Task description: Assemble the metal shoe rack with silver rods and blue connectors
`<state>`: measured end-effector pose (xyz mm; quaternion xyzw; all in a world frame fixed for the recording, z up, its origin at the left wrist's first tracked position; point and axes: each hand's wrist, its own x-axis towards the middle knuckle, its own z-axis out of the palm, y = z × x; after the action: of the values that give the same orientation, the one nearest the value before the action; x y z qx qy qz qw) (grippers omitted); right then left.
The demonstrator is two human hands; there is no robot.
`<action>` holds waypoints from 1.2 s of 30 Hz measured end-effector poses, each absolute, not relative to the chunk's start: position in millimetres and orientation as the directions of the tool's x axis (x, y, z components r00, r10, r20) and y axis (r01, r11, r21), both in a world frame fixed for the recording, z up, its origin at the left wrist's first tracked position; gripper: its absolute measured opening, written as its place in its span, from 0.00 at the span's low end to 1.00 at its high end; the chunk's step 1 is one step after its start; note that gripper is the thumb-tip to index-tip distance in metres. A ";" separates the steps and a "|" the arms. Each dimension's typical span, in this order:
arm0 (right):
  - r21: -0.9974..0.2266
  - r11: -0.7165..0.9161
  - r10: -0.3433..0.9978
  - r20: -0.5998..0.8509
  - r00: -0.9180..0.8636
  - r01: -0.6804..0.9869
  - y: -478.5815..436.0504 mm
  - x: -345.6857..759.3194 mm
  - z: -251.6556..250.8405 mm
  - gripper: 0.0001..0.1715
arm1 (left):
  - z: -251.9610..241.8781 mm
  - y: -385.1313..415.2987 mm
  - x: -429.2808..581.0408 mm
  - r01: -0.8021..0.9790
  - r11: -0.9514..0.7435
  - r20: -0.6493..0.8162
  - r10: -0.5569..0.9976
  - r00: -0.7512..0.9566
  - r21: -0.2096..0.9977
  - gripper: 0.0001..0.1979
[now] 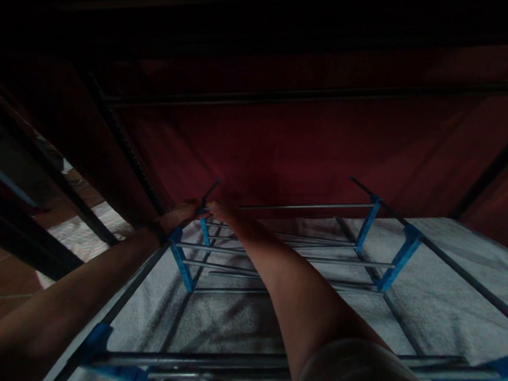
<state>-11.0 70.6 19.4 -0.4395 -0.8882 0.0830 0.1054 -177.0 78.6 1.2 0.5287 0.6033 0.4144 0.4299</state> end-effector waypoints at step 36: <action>-0.253 0.380 0.912 -0.058 -0.406 0.890 50.3 62.0 -51.6 0.22 | 7.2 66.8 -177.7 0.478 0.227 -0.247 0.969 -0.021 0.848 0.33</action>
<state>62.0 50.3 -51.6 -0.5429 -0.8295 0.1228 0.0456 -177.7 66.8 7.2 0.5523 0.6551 0.2856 0.4293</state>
